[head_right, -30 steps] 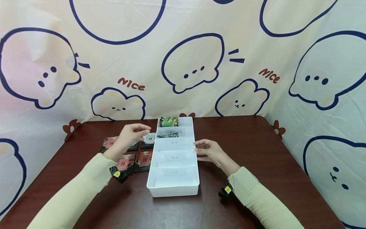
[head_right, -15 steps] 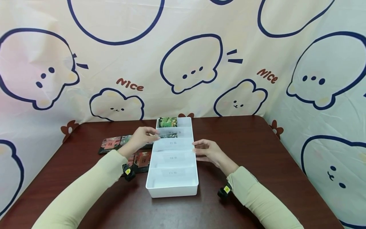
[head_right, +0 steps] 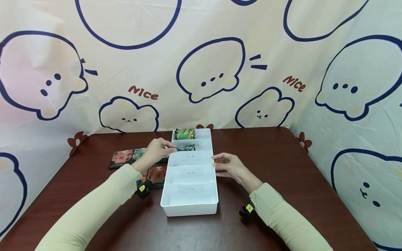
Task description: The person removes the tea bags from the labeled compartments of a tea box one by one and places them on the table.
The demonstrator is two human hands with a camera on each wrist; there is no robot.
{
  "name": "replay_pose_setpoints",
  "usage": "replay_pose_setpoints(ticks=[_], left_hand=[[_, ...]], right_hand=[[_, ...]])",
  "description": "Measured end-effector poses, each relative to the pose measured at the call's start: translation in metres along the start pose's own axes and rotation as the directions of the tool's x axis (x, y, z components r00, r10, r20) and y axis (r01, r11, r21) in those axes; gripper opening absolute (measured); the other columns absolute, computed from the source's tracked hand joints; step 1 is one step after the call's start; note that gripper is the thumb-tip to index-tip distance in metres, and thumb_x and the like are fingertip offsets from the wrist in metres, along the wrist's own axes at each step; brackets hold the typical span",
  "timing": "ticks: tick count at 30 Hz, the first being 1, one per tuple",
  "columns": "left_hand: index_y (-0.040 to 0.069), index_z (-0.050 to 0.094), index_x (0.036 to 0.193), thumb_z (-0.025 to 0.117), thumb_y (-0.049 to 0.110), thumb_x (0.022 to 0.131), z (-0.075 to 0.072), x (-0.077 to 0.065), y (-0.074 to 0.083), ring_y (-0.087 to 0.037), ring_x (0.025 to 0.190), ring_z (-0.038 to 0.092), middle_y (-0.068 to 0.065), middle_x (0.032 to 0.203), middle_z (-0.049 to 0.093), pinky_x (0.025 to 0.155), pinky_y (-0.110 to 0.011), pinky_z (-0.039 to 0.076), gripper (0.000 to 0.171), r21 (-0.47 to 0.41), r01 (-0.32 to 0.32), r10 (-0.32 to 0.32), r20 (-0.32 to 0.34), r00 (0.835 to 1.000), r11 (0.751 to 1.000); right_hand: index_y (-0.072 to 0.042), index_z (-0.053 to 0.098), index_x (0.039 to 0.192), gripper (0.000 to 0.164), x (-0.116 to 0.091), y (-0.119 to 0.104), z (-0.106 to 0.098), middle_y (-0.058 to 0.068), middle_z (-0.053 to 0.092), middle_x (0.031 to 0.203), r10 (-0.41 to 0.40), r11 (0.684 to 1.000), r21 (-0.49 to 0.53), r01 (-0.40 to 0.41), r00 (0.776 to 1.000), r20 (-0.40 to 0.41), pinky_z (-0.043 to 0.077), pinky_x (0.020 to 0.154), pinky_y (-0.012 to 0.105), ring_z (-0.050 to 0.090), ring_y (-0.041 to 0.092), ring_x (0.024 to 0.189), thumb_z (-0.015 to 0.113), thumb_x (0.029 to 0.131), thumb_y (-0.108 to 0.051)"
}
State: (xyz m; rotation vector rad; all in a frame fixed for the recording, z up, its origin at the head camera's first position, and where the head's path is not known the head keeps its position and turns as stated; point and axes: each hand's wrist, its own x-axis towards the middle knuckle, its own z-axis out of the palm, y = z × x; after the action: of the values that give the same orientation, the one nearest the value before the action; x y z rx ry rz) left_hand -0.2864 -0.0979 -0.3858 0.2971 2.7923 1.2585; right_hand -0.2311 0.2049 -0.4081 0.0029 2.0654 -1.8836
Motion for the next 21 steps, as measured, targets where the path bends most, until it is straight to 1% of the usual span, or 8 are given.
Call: replay_pose_setpoints(ticks=[3, 6, 10, 13, 17, 19, 21], left_hand=[[0.012, 0.076, 0.104, 0.071, 0.022, 0.089, -0.002, -0.001, 0.001, -0.023, 0.087, 0.056, -0.009, 0.107, 0.059, 0.068, -0.033, 0.055, 0.019, -0.015, -0.011, 0.011, -0.012, 1.0, 1.0], [0.011, 0.076, 0.104, 0.071, 0.021, 0.089, -0.004, -0.002, 0.001, -0.023, 0.086, 0.056, -0.009, 0.103, 0.06, 0.07, -0.034, 0.057, 0.019, -0.029, -0.031, 0.03, -0.022, 0.999, 0.999], [0.013, 0.077, 0.105, 0.071, 0.023, 0.089, -0.008, -0.002, 0.002, -0.022, 0.092, 0.056, -0.006, 0.104, 0.061, 0.074, -0.034, 0.054, 0.019, -0.039, -0.06, 0.058, -0.033, 0.998, 0.997], [0.016, 0.076, 0.106, 0.071, 0.026, 0.089, -0.013, -0.002, 0.003, -0.022, 0.095, 0.056, -0.004, 0.108, 0.062, 0.078, -0.037, 0.051, 0.02, -0.057, -0.077, 0.075, -0.034, 0.997, 0.995], [0.02, 0.075, 0.109, 0.069, 0.03, 0.09, -0.021, -0.003, 0.005, -0.023, 0.105, 0.06, -0.002, 0.117, 0.065, 0.09, -0.044, 0.051, 0.022, -0.145, -0.079, 0.076, -0.023, 0.997, 0.986], [0.021, 0.074, 0.11, 0.069, 0.032, 0.09, -0.026, -0.004, 0.007, -0.022, 0.111, 0.06, -0.001, 0.122, 0.065, 0.095, -0.046, 0.05, 0.023, -0.202, -0.072, 0.068, -0.024, 0.997, 0.977], [0.021, 0.073, 0.112, 0.067, 0.032, 0.091, -0.031, -0.005, 0.01, -0.022, 0.113, 0.062, -0.002, 0.126, 0.065, 0.097, -0.047, 0.049, 0.025, -0.254, -0.082, 0.075, -0.036, 0.997, 0.964]], right_hand=[[-0.001, 0.058, 0.126, 0.044, 0.0, 0.0, 0.0, 0.014, 0.058, 0.117, -0.002, 1.0, 0.001, 0.002, 1.0, 0.001, 0.057, 0.085, 0.042, 0.067, 0.018, 0.09, 0.073, 0.087, -0.011], [-0.001, 0.058, 0.126, 0.043, -0.001, 0.0, 0.0, 0.013, 0.058, 0.116, -0.001, 1.0, 0.003, 0.001, 1.0, 0.001, 0.057, 0.085, 0.042, 0.067, 0.018, 0.091, 0.073, 0.087, -0.011], [-0.002, 0.058, 0.126, 0.042, -0.001, 0.0, 0.0, 0.013, 0.058, 0.117, -0.002, 1.0, 0.004, 0.002, 1.0, 0.001, 0.056, 0.086, 0.043, 0.067, 0.018, 0.091, 0.072, 0.087, -0.012], [-0.002, 0.058, 0.126, 0.042, -0.001, 0.0, -0.001, 0.013, 0.058, 0.117, 0.002, 1.0, 0.0, -0.002, 1.0, -0.004, 0.056, 0.086, 0.043, 0.067, 0.017, 0.091, 0.072, 0.087, -0.012], [-0.001, 0.058, 0.127, 0.043, 0.0, 0.0, -0.001, 0.014, 0.058, 0.117, 0.002, 1.0, -0.001, -0.002, 1.0, -0.003, 0.057, 0.085, 0.042, 0.067, 0.017, 0.091, 0.072, 0.087, -0.011], [-0.001, 0.058, 0.127, 0.044, 0.0, 0.0, 0.0, 0.013, 0.058, 0.117, -0.001, 1.0, 0.003, 0.001, 1.0, 0.002, 0.057, 0.085, 0.042, 0.067, 0.018, 0.091, 0.072, 0.087, -0.011], [-0.001, 0.057, 0.127, 0.044, 0.0, 0.0, 0.0, 0.013, 0.058, 0.116, -0.002, 1.0, 0.004, 0.002, 1.0, 0.004, 0.057, 0.085, 0.042, 0.067, 0.018, 0.091, 0.072, 0.087, -0.011]])
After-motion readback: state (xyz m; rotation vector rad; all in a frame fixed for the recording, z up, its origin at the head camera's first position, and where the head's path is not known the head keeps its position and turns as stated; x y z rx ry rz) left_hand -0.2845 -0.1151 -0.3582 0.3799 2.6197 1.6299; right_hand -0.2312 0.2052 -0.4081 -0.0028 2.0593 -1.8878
